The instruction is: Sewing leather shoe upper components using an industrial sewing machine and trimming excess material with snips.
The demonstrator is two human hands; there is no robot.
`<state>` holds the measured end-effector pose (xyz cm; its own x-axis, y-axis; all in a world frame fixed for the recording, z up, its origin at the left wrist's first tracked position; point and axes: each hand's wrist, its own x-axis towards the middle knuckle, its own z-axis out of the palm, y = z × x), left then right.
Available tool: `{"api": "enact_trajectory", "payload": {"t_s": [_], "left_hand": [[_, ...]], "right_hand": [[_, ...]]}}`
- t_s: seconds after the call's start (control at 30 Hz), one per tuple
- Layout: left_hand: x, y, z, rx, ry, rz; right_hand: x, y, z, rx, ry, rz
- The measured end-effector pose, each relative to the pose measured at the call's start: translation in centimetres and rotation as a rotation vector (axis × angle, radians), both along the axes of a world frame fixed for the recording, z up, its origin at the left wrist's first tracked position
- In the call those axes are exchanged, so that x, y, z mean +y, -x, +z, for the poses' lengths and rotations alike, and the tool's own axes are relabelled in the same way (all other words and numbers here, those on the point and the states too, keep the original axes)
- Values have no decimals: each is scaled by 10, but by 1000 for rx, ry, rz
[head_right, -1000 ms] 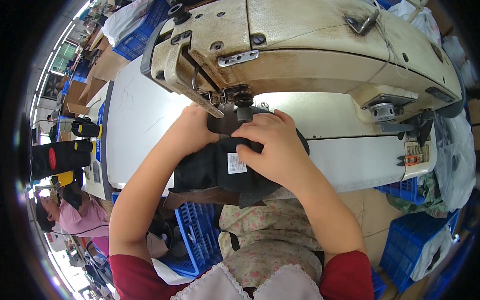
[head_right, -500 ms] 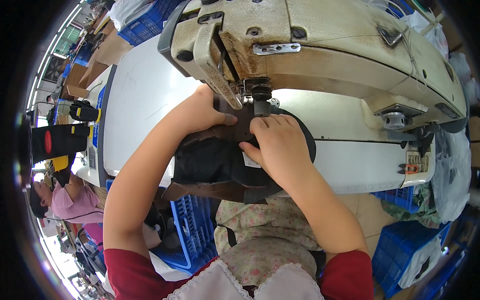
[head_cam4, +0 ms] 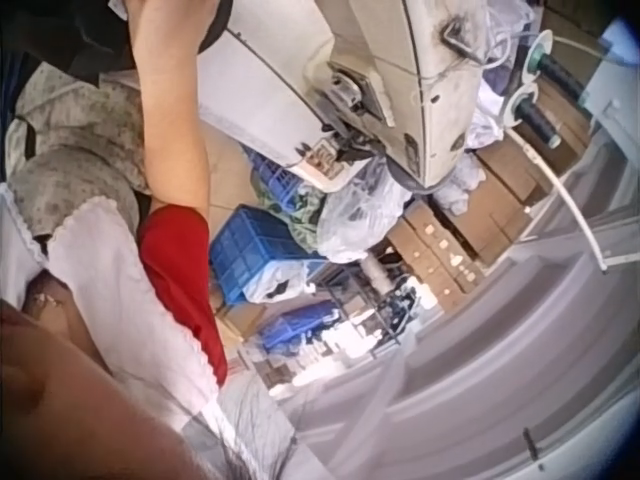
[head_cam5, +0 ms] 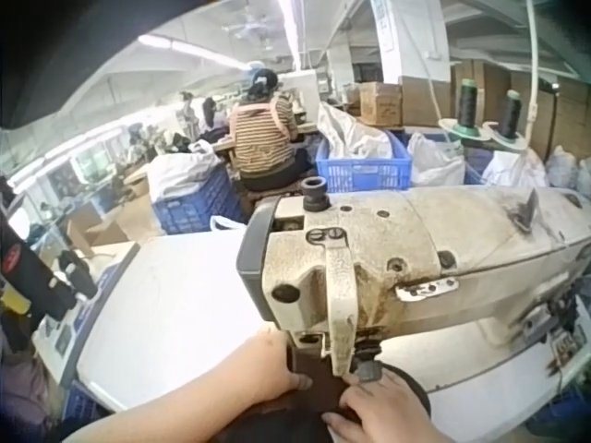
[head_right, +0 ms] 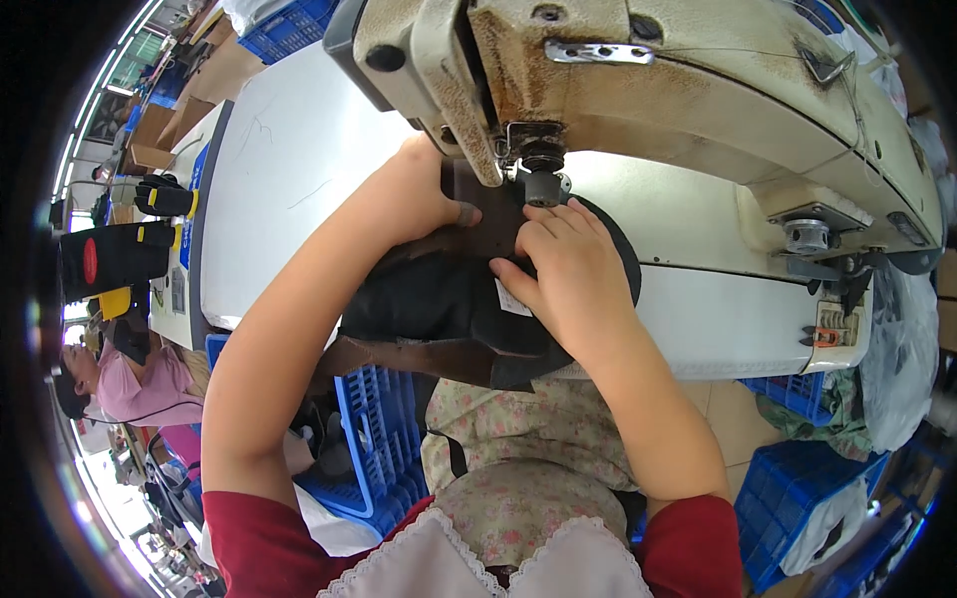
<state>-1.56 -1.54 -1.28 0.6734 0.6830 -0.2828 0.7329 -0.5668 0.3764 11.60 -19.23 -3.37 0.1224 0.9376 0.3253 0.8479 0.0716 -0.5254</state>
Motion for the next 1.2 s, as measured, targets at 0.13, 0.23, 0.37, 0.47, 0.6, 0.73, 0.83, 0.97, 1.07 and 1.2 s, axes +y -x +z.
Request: {"api": "enact_trajectory", "payload": {"t_s": [0.13, 0.23, 0.37, 0.47, 0.6, 0.73, 0.83, 0.97, 1.07, 1.2], "left_hand": [[0, -3, 3, -1, 24, -10], [2, -6, 7, 37, 46, 8], [5, -10, 10, 84, 44, 18], [10, -13, 10, 74, 16, 6], [17, -17, 13, 70, 47, -24], [25, -15, 6, 2, 25, -73], [25, -18, 10, 32, 39, -60], [25, -23, 21, 168, 59, -133], [29, -23, 22, 176, 52, -187], [39, -26, 15, 173, -23, -297]], "right_hand": [[0, -1, -2, -5, -12, -8], [1, 0, -3, 0, -22, -12], [4, 2, -6, -5, -24, -22], [7, 0, -7, -17, -51, -46], [13, -1, -9, -4, -59, -47], [17, -2, -13, 9, -97, -30], [16, 0, -11, 1, -110, -38], [17, 3, -14, -8, -88, -39], [18, 6, -14, -46, -120, -73], [21, 8, -18, -95, -139, -87]]}}
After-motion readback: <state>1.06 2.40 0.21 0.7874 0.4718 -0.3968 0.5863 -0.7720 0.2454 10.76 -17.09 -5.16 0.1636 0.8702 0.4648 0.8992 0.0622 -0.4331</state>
